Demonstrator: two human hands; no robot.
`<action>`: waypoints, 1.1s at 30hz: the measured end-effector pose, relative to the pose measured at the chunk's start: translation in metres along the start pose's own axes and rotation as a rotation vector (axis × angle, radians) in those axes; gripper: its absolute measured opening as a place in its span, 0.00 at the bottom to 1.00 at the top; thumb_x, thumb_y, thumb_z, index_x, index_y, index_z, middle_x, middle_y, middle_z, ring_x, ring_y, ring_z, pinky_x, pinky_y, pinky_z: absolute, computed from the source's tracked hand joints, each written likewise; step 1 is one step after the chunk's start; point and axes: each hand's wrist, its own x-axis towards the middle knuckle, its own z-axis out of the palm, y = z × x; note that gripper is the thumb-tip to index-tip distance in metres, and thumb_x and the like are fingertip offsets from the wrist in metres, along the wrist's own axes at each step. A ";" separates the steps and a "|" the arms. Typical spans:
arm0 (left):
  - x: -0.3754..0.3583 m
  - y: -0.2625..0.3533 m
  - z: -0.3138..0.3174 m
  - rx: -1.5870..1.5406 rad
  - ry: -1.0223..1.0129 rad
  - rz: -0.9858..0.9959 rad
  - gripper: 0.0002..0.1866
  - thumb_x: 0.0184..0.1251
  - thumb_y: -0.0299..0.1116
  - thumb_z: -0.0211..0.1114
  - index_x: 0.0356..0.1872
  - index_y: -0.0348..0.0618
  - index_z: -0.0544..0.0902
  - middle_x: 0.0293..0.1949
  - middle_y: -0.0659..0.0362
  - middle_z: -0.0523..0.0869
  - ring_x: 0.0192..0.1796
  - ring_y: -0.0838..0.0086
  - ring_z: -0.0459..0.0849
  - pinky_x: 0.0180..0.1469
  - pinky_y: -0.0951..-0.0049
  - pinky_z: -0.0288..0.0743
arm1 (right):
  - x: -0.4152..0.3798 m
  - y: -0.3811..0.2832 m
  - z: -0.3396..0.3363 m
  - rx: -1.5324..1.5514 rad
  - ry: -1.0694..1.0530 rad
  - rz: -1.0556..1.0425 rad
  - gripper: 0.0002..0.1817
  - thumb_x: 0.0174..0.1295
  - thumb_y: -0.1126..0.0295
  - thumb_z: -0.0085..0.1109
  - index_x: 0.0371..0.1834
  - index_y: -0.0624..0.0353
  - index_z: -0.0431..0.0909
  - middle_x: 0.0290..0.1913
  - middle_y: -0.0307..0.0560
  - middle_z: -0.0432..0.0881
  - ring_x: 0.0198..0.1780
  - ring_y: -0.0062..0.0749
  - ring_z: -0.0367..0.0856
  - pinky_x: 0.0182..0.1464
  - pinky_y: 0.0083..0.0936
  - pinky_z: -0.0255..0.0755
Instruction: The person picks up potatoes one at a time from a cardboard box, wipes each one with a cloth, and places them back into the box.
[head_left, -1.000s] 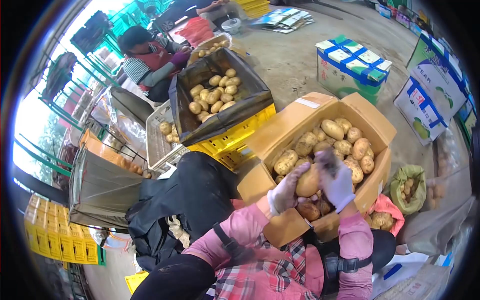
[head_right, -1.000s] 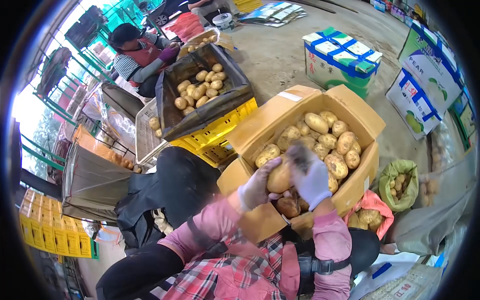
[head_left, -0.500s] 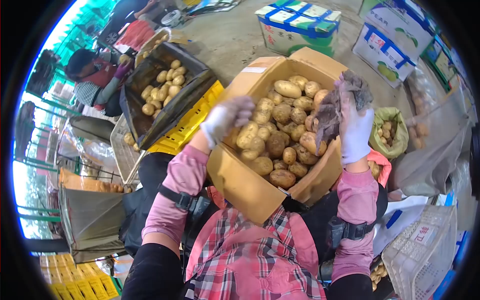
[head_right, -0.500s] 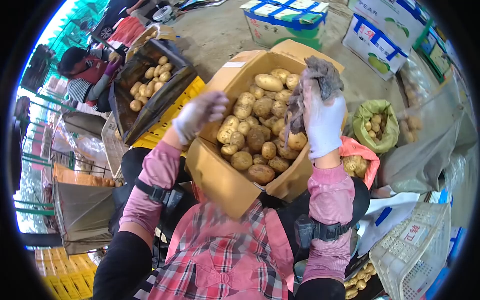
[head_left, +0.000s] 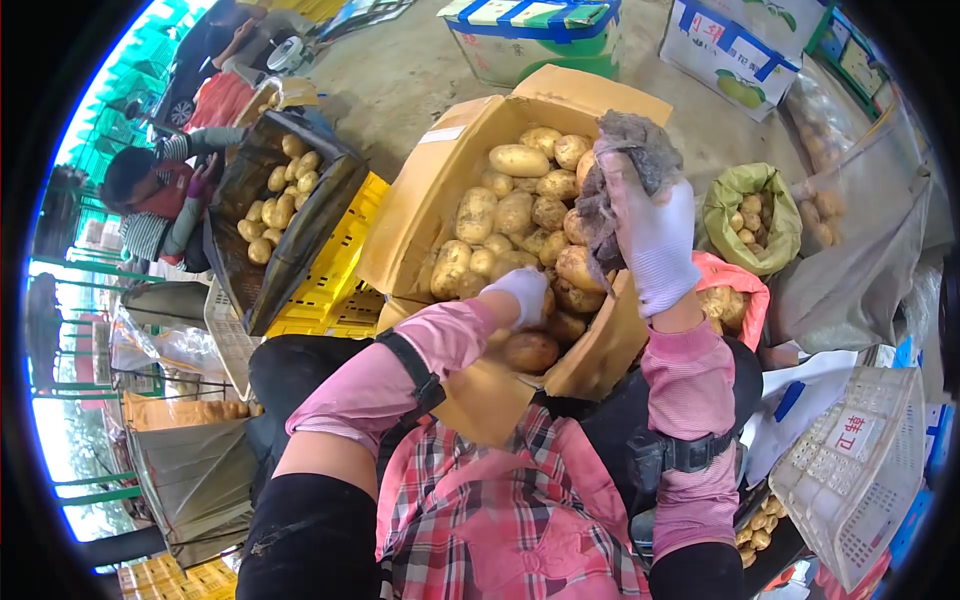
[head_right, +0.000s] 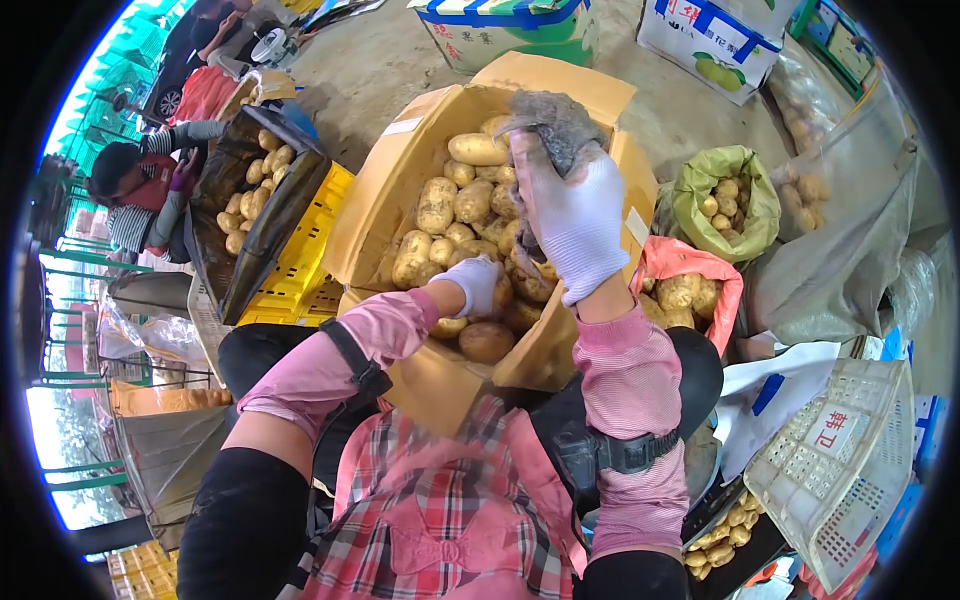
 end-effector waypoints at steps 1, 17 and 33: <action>-0.006 0.005 -0.015 -0.054 -0.044 -0.044 0.36 0.47 0.54 0.75 0.51 0.34 0.81 0.50 0.40 0.85 0.55 0.49 0.83 0.57 0.58 0.77 | 0.001 0.001 -0.002 -0.010 -0.005 -0.002 0.09 0.70 0.70 0.62 0.49 0.60 0.82 0.35 0.33 0.82 0.28 0.13 0.75 0.28 0.14 0.71; -0.168 0.018 -0.079 -0.692 0.828 0.178 0.38 0.49 0.21 0.78 0.65 0.37 0.74 0.59 0.57 0.79 0.60 0.75 0.77 0.66 0.71 0.70 | -0.062 0.045 0.050 0.104 -0.329 0.194 0.16 0.67 0.68 0.64 0.56 0.58 0.76 0.37 0.37 0.79 0.32 0.15 0.75 0.33 0.16 0.72; -0.141 0.002 -0.029 -1.956 0.886 0.315 0.29 0.70 0.37 0.67 0.67 0.36 0.69 0.54 0.52 0.82 0.48 0.64 0.83 0.52 0.67 0.81 | -0.055 0.044 0.060 -0.050 -0.266 -0.074 0.14 0.64 0.82 0.58 0.53 0.61 0.80 0.45 0.44 0.86 0.34 0.22 0.84 0.34 0.19 0.78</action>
